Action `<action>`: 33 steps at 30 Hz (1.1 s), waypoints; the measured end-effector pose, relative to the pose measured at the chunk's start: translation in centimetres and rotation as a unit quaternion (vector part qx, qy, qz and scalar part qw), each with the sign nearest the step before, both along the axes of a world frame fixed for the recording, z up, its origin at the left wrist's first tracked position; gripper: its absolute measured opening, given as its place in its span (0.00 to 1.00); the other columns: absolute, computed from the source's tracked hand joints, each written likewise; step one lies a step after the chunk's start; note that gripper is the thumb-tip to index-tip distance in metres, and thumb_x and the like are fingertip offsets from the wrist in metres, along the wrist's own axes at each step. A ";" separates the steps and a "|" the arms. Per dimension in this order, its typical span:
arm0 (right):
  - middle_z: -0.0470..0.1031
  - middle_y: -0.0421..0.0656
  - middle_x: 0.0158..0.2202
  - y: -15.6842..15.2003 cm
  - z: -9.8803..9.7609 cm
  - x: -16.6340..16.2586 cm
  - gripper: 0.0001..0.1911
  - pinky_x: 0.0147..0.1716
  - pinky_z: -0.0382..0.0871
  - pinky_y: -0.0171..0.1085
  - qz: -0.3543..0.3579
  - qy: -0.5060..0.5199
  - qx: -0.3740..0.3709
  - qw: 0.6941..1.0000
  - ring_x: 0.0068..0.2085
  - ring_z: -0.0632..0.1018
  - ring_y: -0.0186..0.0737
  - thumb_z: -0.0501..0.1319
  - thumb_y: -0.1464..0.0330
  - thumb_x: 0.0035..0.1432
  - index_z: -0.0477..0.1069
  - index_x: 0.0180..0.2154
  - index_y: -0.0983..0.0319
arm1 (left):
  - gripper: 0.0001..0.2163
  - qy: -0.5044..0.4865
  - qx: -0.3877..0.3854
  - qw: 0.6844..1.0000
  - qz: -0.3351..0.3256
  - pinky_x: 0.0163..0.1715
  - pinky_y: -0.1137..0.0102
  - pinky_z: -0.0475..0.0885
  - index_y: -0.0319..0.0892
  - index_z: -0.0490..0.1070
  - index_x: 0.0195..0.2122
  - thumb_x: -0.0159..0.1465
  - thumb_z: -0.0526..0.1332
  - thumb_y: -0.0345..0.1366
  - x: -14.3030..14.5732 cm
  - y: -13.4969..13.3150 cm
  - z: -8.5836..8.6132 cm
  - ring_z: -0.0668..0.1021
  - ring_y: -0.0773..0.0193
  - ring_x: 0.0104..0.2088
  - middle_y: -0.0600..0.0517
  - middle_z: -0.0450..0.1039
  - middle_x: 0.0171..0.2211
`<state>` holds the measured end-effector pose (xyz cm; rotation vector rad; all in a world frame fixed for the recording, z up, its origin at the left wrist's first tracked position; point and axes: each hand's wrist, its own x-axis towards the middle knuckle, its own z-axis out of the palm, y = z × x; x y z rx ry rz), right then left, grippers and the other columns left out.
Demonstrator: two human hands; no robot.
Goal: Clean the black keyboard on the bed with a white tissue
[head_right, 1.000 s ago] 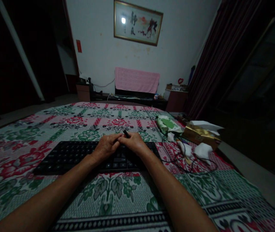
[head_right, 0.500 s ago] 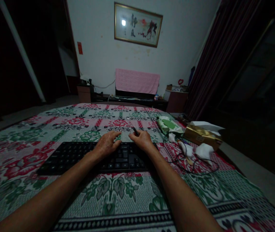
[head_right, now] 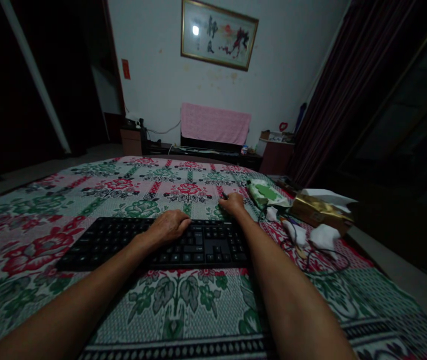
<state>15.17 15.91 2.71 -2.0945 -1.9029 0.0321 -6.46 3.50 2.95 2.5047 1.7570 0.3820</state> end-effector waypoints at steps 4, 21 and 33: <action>0.79 0.52 0.36 1.8 -0.6 -0.1 0.19 0.32 0.65 0.32 -0.005 -0.002 0.001 1.000 0.38 0.78 0.44 0.59 0.60 0.53 0.78 0.39 0.67 | 0.18 0.003 0.012 1.000 -0.001 0.42 0.64 0.69 0.40 0.75 0.36 0.66 0.46 0.40 0.0 -0.1 -0.1 0.76 0.56 0.41 0.43 0.76 0.38; 0.78 0.52 0.39 2.9 -1.5 0.1 0.20 0.37 0.66 0.34 -0.008 0.016 0.009 1.000 0.43 0.77 0.46 0.58 0.60 0.52 0.77 0.41 0.66 | 0.18 0.003 0.021 1.000 -0.011 0.42 0.63 0.70 0.40 0.75 0.37 0.66 0.46 0.40 0.0 0.1 -0.4 0.76 0.56 0.40 0.43 0.75 0.38; 0.78 0.50 0.34 2.3 -0.1 0.5 0.18 0.32 0.65 0.33 -0.026 0.104 0.030 0.994 0.37 0.77 0.45 0.60 0.59 0.50 0.77 0.37 0.65 | 0.19 0.013 0.027 0.999 -0.010 0.41 0.64 0.70 0.41 0.75 0.36 0.66 0.45 0.41 0.0 0.1 -0.5 0.76 0.56 0.40 0.43 0.75 0.37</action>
